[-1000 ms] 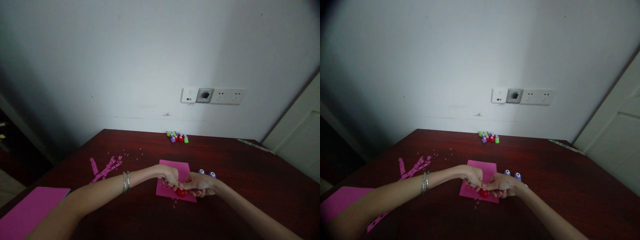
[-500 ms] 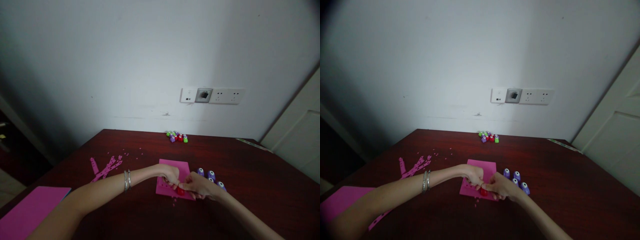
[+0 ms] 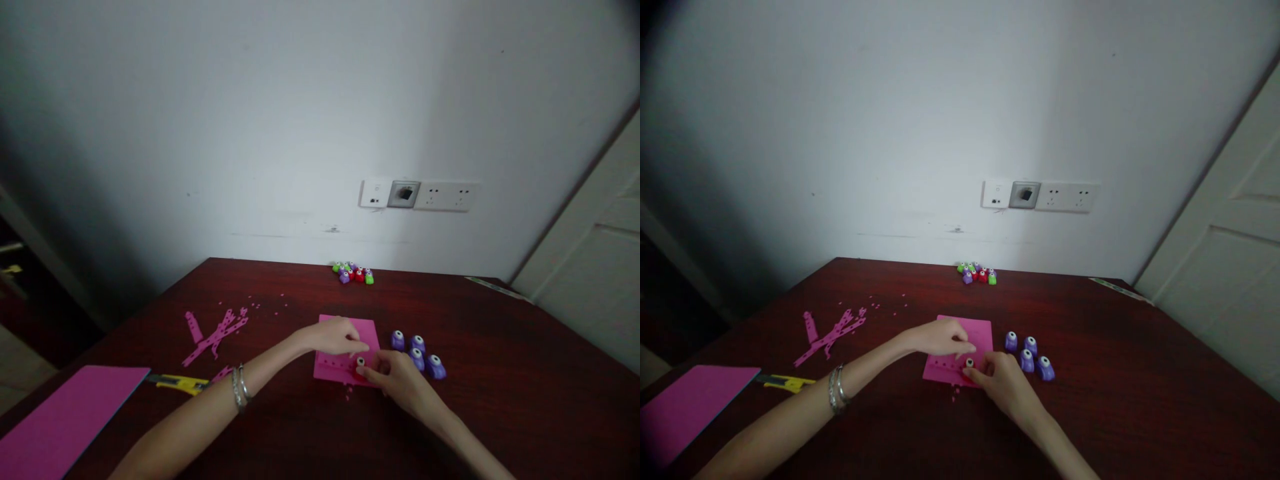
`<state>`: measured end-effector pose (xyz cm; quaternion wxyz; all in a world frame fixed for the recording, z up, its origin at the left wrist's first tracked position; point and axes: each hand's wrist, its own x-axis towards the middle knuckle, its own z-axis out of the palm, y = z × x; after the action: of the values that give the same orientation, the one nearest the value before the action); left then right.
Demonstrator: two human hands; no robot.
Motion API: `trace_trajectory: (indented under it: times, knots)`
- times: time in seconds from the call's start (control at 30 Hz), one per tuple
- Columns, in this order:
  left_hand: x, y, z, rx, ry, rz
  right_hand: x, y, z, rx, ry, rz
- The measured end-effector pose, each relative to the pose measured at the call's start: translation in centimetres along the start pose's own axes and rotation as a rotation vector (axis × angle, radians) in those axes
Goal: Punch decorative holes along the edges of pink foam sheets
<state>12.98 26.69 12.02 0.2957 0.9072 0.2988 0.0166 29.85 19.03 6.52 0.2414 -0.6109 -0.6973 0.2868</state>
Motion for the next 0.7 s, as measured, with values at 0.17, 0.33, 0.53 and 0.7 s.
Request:
trace_trajectory:
  times: [0.17,0.33,0.53,0.7]
  knots:
    - [-1.2,-2.7,-0.5,0.124,0.188,0.169,-0.7,-0.8,0.4,-0.295,0.104,-0.040]
    - [-1.6,-5.4,1.3,0.040,0.100,0.238,-1.0,-1.6,1.0,-0.514,0.113,-0.002]
    - [-1.4,-6.1,1.5,-0.039,0.059,0.247,-1.3,-1.8,1.6,-0.604,0.133,-0.029]
    - [-1.3,-6.4,1.6,-0.072,0.041,0.229,-1.4,-1.8,1.9,-0.606,0.144,-0.034]
